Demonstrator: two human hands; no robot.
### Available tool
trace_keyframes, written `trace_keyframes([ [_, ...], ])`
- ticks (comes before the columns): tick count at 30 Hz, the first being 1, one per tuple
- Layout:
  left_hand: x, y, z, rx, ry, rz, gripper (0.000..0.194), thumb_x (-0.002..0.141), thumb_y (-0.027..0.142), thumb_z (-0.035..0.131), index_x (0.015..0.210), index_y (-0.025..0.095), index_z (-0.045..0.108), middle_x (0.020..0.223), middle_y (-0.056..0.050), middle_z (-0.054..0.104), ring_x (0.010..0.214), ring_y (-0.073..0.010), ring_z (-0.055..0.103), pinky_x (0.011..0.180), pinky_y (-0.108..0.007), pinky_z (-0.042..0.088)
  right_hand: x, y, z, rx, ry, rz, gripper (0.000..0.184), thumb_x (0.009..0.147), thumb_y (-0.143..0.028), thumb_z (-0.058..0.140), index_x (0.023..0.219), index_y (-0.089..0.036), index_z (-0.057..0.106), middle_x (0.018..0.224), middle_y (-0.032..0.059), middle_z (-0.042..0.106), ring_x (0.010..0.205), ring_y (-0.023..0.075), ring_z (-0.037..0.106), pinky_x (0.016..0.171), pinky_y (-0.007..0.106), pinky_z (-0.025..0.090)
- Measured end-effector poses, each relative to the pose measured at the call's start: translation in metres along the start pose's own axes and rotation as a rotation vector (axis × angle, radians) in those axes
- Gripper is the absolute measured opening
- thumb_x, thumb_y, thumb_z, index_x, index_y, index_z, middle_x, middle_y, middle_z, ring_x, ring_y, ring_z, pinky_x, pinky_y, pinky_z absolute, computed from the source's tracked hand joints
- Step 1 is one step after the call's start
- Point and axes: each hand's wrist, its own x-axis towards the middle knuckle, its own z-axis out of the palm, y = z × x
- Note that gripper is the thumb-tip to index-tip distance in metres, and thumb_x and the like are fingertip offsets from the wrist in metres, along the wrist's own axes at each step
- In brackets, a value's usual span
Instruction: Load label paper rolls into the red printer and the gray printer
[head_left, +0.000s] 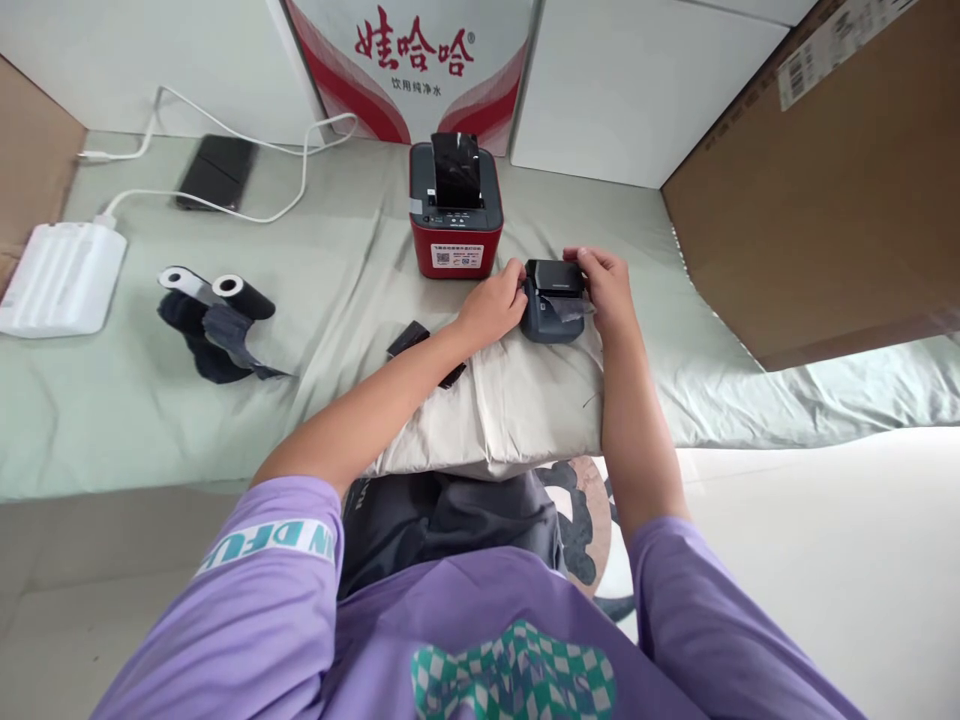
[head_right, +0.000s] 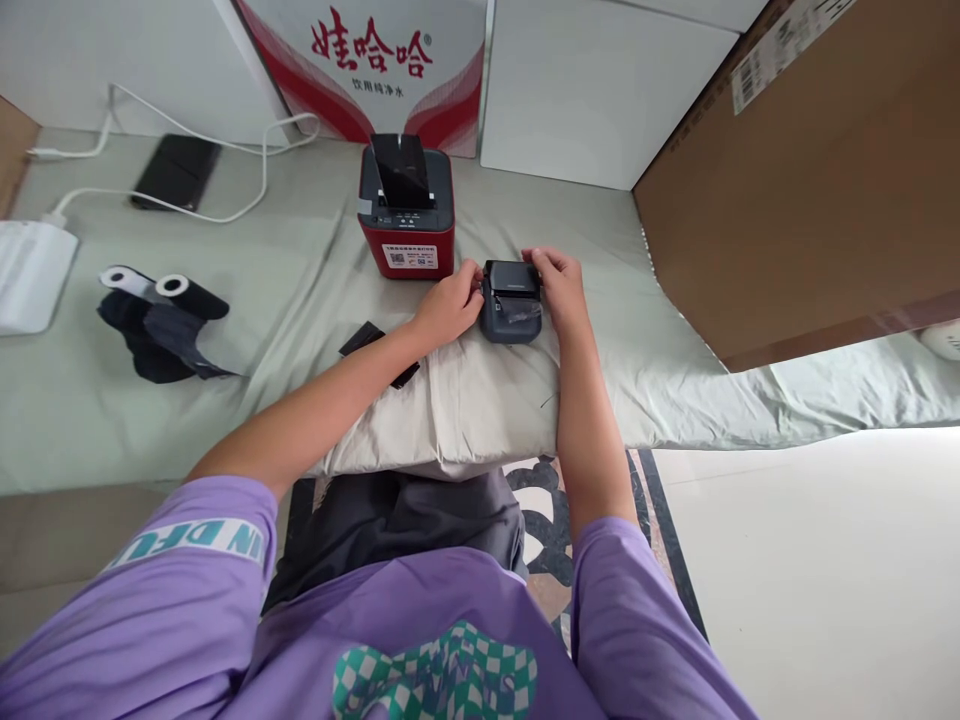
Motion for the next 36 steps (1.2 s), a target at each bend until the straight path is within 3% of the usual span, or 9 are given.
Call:
trace_keyframes([
  [3, 0.0, 0.001, 0.0, -0.006, -0.005, -0.014, 0.02, 0.098, 0.02, 0.047, 0.116, 0.023, 0.056, 0.107, -0.012, 0.072, 0.099, -0.0307, 0.07, 0.089, -0.044, 0.053, -0.002, -0.002, -0.003, -0.034, -0.06, 0.012, 0.046, 0.079, -0.063, 0.077, 0.102, -0.023, 0.076, 0.104, 0.0076, 0.076, 0.106, 0.0285, 0.07, 0.098, 0.047, 0.06],
  [6, 0.001, -0.001, 0.002, -0.047, 0.025, -0.008, 0.015, 0.104, 0.031, 0.045, 0.114, 0.025, 0.056, 0.1, -0.009, 0.072, 0.097, -0.0296, 0.07, 0.089, -0.042, 0.052, -0.004, -0.003, -0.01, -0.056, -0.113, 0.082, 0.04, 0.081, -0.054, 0.077, 0.107, -0.024, 0.077, 0.097, 0.006, 0.075, 0.098, 0.0275, 0.07, 0.089, 0.046, 0.063],
  [12, 0.008, -0.014, 0.009, -0.191, 0.003, -0.062, 0.034, 0.1, 0.051, 0.061, 0.12, 0.025, 0.056, 0.085, -0.005, 0.067, 0.098, -0.0303, 0.071, 0.094, -0.043, 0.052, -0.007, -0.004, -0.023, -0.044, -0.273, 0.149, 0.049, 0.077, -0.05, 0.081, 0.121, -0.029, 0.074, 0.098, 0.0035, 0.073, 0.084, 0.0245, 0.069, 0.076, 0.044, 0.064],
  [20, 0.022, -0.033, 0.02, -0.343, -0.043, -0.122, 0.047, 0.092, 0.038, 0.074, 0.133, 0.028, 0.054, 0.09, -0.004, 0.063, 0.105, -0.0299, 0.07, 0.101, -0.051, 0.052, -0.005, -0.002, -0.023, -0.026, -0.295, 0.098, 0.066, 0.072, -0.053, 0.086, 0.131, -0.028, 0.068, 0.106, 0.0054, 0.07, 0.091, 0.0263, 0.07, 0.071, 0.04, 0.065],
  [26, 0.02, -0.023, 0.022, -0.217, 0.009, -0.169, 0.045, 0.092, 0.035, 0.07, 0.134, 0.028, 0.055, 0.092, -0.005, 0.066, 0.104, -0.03, 0.071, 0.097, -0.047, 0.054, -0.004, -0.003, -0.025, -0.043, -0.315, 0.089, 0.067, 0.068, -0.055, 0.088, 0.127, -0.028, 0.069, 0.113, 0.0057, 0.073, 0.088, 0.0245, 0.069, 0.068, 0.039, 0.064],
  [30, 0.01, -0.008, 0.019, -0.159, 0.08, -0.126, 0.04, 0.095, 0.039, 0.066, 0.132, 0.026, 0.056, 0.092, -0.005, 0.07, 0.102, -0.0306, 0.072, 0.098, -0.045, 0.053, -0.007, -0.003, -0.016, -0.004, -0.262, 0.07, 0.06, 0.068, -0.056, 0.087, 0.118, -0.026, 0.073, 0.113, 0.0058, 0.075, 0.098, 0.0276, 0.07, 0.082, 0.044, 0.063],
  [36, 0.004, 0.001, 0.014, -0.128, 0.087, -0.118, 0.04, 0.098, 0.041, 0.063, 0.134, 0.023, 0.057, 0.101, -0.01, 0.073, 0.107, -0.0322, 0.072, 0.098, -0.044, 0.053, -0.006, 0.001, -0.002, -0.094, -0.127, -0.045, 0.049, 0.077, -0.065, 0.077, 0.105, -0.025, 0.075, 0.104, 0.0058, 0.076, 0.109, 0.0291, 0.068, 0.107, 0.048, 0.053],
])
